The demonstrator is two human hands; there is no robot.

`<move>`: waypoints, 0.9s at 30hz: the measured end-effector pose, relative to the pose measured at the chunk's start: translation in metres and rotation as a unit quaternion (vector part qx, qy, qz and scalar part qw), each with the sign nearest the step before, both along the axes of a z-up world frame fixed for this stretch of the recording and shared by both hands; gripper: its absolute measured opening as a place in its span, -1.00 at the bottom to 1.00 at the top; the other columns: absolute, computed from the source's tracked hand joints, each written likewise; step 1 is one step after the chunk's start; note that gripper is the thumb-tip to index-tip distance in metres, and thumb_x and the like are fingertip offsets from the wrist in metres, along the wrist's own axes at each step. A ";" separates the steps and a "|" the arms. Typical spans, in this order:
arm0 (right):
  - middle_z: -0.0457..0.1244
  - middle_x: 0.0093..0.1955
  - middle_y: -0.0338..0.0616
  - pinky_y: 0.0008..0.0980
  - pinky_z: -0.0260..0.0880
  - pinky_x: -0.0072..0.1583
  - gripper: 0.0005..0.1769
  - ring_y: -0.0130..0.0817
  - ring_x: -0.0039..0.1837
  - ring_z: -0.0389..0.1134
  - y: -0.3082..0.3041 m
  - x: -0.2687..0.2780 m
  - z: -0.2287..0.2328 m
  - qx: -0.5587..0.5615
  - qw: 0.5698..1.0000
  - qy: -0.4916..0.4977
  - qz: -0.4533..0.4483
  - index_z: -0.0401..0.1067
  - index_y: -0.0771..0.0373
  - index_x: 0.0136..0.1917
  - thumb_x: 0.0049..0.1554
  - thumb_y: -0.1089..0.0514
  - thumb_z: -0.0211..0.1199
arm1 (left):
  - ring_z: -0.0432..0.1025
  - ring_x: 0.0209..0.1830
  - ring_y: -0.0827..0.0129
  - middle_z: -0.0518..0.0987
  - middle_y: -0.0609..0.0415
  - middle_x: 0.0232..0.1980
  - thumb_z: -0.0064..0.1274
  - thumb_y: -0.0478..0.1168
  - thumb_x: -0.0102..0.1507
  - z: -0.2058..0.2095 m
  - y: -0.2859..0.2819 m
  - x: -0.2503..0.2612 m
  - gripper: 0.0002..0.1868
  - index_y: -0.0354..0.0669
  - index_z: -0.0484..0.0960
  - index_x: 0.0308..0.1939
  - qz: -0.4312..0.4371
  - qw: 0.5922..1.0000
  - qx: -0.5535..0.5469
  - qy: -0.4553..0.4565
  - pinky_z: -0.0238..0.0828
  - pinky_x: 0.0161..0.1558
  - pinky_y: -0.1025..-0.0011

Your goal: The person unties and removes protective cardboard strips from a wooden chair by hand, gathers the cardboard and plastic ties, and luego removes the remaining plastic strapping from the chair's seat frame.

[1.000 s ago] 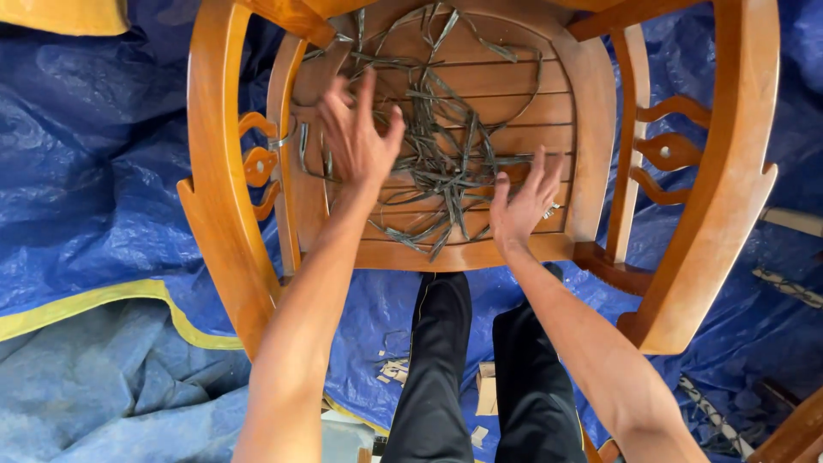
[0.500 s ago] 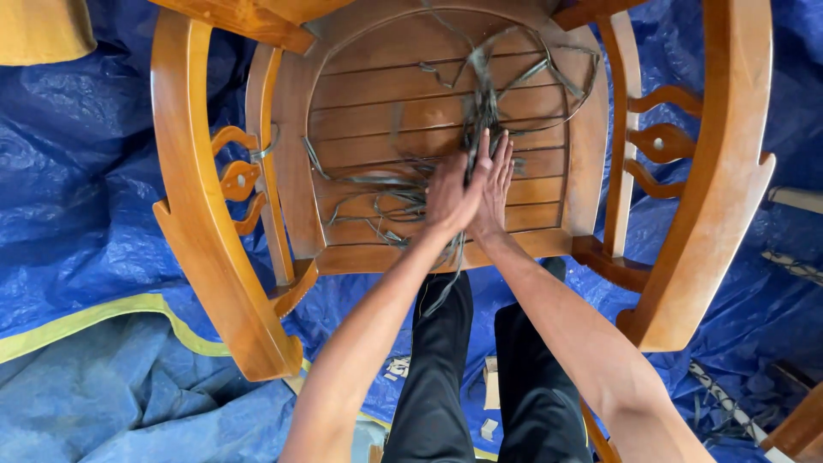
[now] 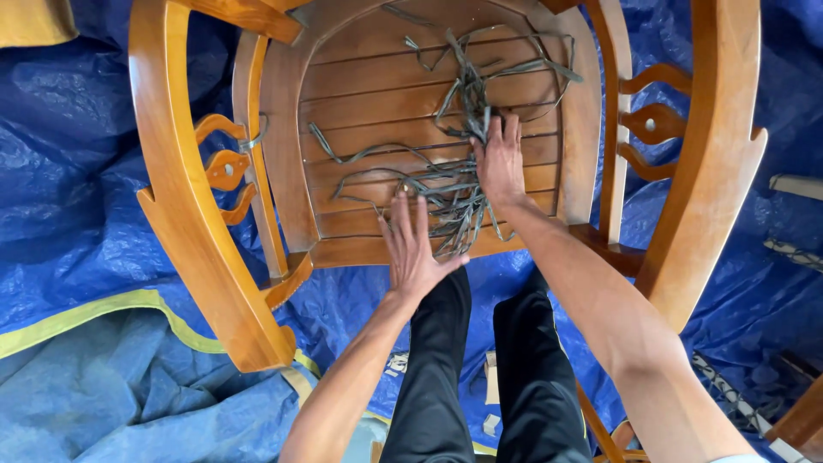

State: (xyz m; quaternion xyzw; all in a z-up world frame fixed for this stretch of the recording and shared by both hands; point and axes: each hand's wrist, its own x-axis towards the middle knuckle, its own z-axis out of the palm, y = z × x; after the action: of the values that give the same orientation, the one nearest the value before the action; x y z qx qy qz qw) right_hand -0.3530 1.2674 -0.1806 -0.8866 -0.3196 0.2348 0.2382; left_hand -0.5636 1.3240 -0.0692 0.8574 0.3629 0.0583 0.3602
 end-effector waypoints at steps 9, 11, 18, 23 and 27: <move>-0.13 0.62 0.15 0.17 0.10 0.49 0.08 0.29 0.57 0.00 0.014 -0.010 0.067 0.034 0.993 -0.065 0.093 0.00 0.08 0.64 0.02 0.08 0.56 | -0.03 0.60 -0.20 0.05 -0.30 0.58 0.43 0.10 0.05 -0.088 -0.016 0.004 0.13 -0.15 0.16 0.56 -0.070 0.986 0.068 0.133 -0.14 0.55 -0.18; -0.28 0.68 0.18 0.23 0.01 0.51 0.24 0.28 0.60 -0.08 0.017 0.004 0.069 0.003 0.992 -0.083 0.092 -0.13 0.04 0.69 0.01 0.00 0.62 | 0.01 0.57 -0.19 0.07 -0.29 0.56 0.43 0.08 0.04 -0.081 0.006 0.011 0.15 -0.17 0.12 0.56 -0.068 0.988 0.062 0.120 -0.09 0.52 -0.15; -0.54 0.72 0.31 0.32 -0.30 0.64 0.57 0.31 0.73 -0.45 0.056 0.065 0.051 -0.061 0.974 -0.153 0.157 -0.47 0.09 0.76 -0.01 -0.33 0.67 | 0.00 0.55 -0.20 -0.03 -0.27 0.61 0.53 0.21 -0.14 -0.078 0.054 0.018 0.46 -0.11 -0.09 0.62 -0.057 0.987 0.088 0.121 0.01 0.46 -0.16; -0.46 0.72 0.19 0.30 -0.37 0.62 0.31 0.27 0.70 -0.45 0.062 0.086 0.031 -0.122 0.959 -0.108 0.233 -0.19 0.03 0.75 0.03 -0.30 0.54 | -0.10 0.57 -0.27 -0.13 -0.36 0.57 0.53 0.33 -0.36 -0.065 0.084 0.033 0.60 -0.13 -0.08 0.55 -0.034 0.982 0.145 0.116 -0.10 0.40 -0.40; -0.34 0.77 0.10 0.24 -0.35 0.68 -0.02 0.17 0.76 -0.39 0.036 0.073 0.020 -0.076 0.963 -0.097 0.240 0.05 0.10 0.74 0.21 -0.17 0.37 | -0.02 0.55 -0.23 -0.02 -0.25 0.58 0.57 0.30 -0.25 -0.076 0.086 0.034 0.47 -0.04 0.05 0.55 0.004 0.984 0.134 0.116 0.03 0.29 -0.33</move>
State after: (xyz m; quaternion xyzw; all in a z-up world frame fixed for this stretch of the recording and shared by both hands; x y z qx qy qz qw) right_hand -0.2804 1.3029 -0.1603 -0.8180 -0.5257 0.2214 0.0741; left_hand -0.5297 1.4105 -0.1451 0.8974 0.3948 0.0084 0.1969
